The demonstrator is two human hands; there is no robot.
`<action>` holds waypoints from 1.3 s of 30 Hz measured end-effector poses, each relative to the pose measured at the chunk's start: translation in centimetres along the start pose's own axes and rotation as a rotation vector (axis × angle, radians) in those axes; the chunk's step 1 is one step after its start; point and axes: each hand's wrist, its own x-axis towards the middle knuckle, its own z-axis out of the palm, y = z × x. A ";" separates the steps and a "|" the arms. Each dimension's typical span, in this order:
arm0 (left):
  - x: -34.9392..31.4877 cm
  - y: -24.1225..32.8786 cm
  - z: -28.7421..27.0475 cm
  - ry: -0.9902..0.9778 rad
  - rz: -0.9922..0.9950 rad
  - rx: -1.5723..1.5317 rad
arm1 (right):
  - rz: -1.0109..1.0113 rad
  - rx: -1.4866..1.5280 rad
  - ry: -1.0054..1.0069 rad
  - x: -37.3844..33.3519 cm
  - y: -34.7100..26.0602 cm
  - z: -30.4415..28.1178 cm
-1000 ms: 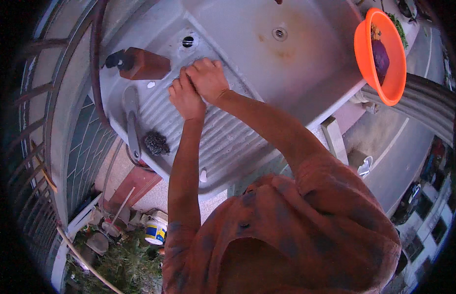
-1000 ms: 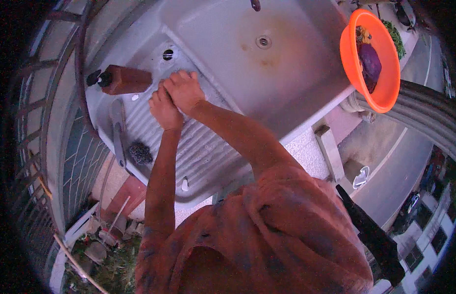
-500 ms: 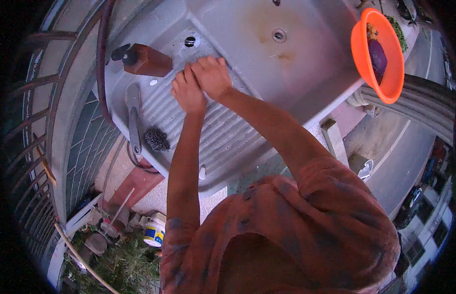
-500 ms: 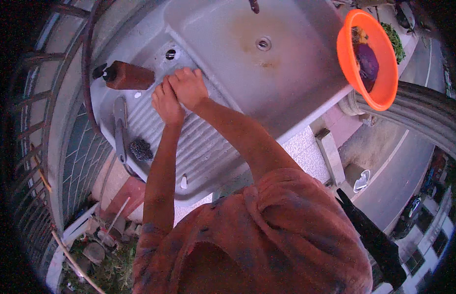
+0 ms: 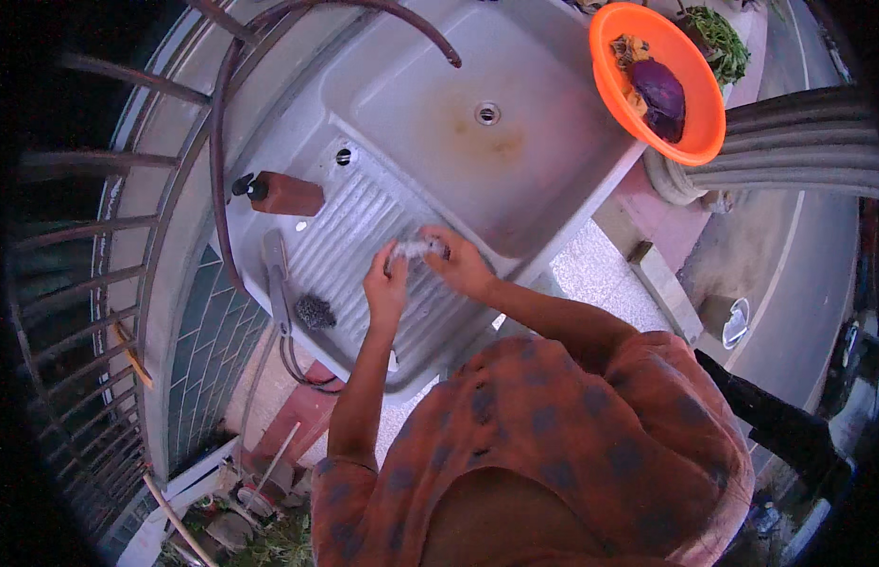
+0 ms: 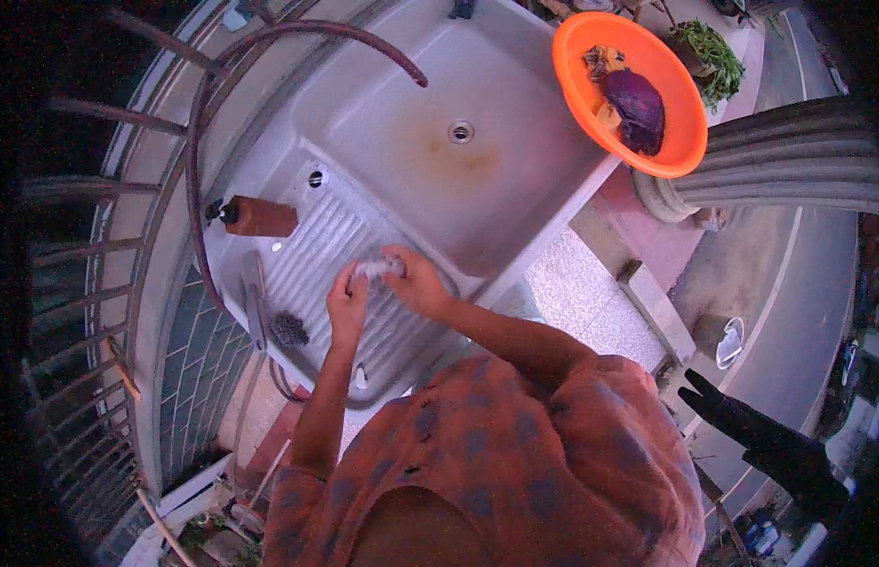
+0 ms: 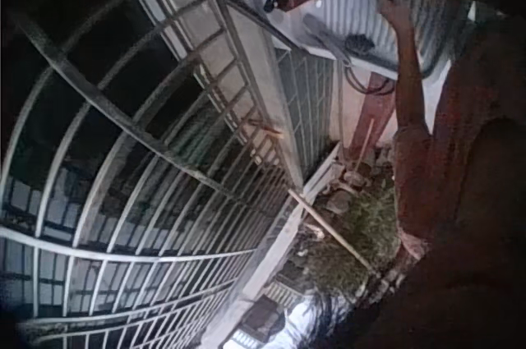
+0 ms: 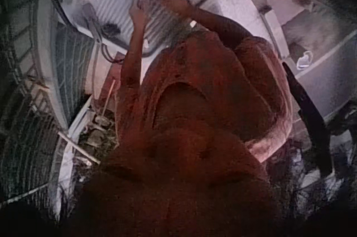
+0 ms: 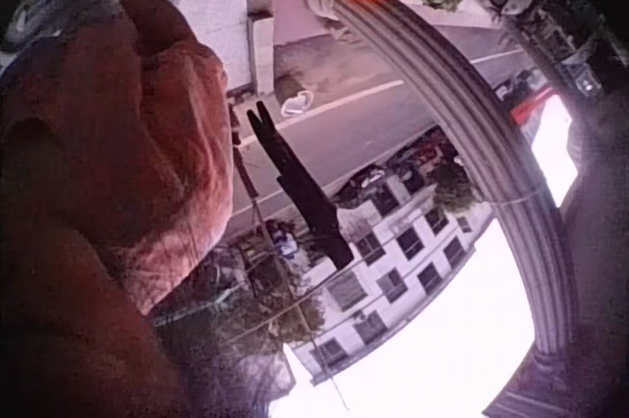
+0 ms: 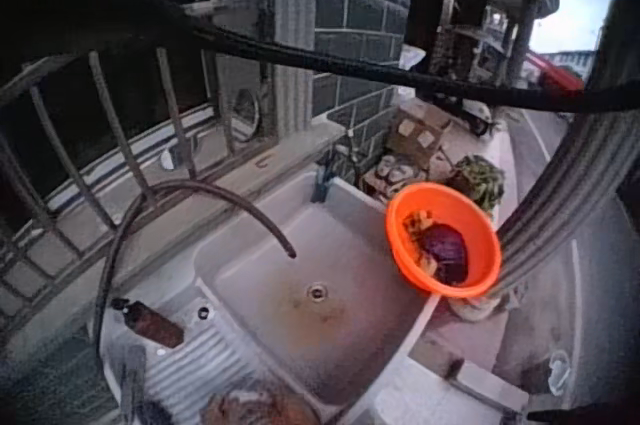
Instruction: The person carries a basin of clothes to an outdoor sink, fills it with water, and washes the items by hand. They use a brush to scrub a dark garment and apply liquid soap to a yellow cloth, scrubbing it on the sink's washboard before rinsing.
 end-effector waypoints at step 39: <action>19.9 14.9 10.4 0.008 -0.340 -0.319 | 0.288 -0.195 0.068 12.4 -5.5 -10.1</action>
